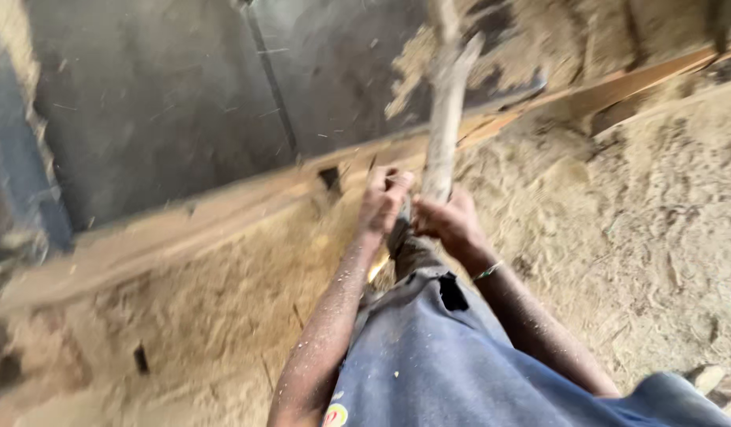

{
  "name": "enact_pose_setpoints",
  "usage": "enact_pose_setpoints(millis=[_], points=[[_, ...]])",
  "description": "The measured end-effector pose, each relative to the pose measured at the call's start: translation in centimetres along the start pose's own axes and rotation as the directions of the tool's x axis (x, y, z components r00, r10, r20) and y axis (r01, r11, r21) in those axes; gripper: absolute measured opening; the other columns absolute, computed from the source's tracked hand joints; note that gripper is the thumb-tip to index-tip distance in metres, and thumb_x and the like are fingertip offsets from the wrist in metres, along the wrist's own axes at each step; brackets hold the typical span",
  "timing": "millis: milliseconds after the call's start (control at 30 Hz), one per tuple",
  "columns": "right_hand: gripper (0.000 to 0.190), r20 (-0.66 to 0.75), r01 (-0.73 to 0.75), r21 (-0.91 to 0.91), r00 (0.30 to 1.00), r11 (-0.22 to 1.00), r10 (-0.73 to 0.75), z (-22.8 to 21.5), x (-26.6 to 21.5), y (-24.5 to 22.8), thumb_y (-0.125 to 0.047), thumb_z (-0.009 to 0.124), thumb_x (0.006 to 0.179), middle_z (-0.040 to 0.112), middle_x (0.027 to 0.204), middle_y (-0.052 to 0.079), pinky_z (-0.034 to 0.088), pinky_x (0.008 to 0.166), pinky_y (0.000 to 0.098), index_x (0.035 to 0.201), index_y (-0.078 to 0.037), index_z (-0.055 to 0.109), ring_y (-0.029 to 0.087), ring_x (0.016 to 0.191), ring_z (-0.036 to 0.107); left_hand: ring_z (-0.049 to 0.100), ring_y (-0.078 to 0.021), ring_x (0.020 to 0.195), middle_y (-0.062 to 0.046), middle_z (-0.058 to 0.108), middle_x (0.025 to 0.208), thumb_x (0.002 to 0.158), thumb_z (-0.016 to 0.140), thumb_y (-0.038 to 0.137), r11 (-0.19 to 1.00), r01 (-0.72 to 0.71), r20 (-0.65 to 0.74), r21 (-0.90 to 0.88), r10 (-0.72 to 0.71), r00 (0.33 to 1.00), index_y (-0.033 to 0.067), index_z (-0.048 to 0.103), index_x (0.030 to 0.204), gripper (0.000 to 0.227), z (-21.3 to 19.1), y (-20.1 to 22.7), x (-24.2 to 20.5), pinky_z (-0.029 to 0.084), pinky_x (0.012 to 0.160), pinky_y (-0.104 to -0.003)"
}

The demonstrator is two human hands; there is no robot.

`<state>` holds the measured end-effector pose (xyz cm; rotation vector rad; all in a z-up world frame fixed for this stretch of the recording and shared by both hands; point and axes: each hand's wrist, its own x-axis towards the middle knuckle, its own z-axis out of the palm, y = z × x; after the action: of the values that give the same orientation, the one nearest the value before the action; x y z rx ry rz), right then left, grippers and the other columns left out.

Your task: The person feeds several branches and logs into a vertical bandsaw, guiding them with both hands to cut them into smaller pieces. The cut pieces fall away as the person continues to process multiple pieces of wood.

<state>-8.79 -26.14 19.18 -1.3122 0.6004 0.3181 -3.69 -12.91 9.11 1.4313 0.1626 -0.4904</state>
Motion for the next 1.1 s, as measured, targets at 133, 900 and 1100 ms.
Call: enact_pose_setpoints(millis=[133,900,1100], points=[[0.030,0.196,-0.135,0.203,0.976,0.970,0.095,3.8,-4.2,5.8,-0.001,0.061,0.085,0.070,0.091,0.010,0.064,0.058,0.0316,0.115,0.000,0.056,0.018,0.069,0.072,0.073,-0.0218,0.085,-0.017,0.072,0.108,0.097,0.060,0.044,0.967,0.031,0.091,-0.252,-0.008,0.996,-0.0039,0.059,0.133,0.059,-2.6,-3.0,-7.8,0.064,0.073,-0.032],[0.039,0.421,-0.199,-0.167,0.871,0.966,0.252,9.4,-6.4,10.7,-0.012,0.069,0.084,0.071,0.092,0.013,0.060,0.061,0.0324,0.117,0.005,0.058,0.019,0.070,0.070,0.077,-0.0322,0.078,-0.034,0.078,0.105,0.103,0.055,0.032,0.990,-0.029,-0.144,-0.136,0.009,0.990,-0.0196,0.064,0.127,0.058,-11.1,-4.4,-11.0,0.065,0.065,-0.042],[0.029,0.338,-0.294,0.058,0.905,0.954,0.258,11.6,-0.6,9.7,-0.013,0.068,0.087,0.071,0.094,0.009,0.060,0.059,0.0325,0.112,-0.001,0.059,0.016,0.071,0.069,0.067,-0.0220,0.112,-0.011,0.054,0.151,0.100,0.051,0.046,0.961,0.085,-0.183,-0.264,-0.137,0.973,0.0327,0.024,0.163,0.070,-11.6,-2.3,-8.9,0.063,0.083,-0.037]])
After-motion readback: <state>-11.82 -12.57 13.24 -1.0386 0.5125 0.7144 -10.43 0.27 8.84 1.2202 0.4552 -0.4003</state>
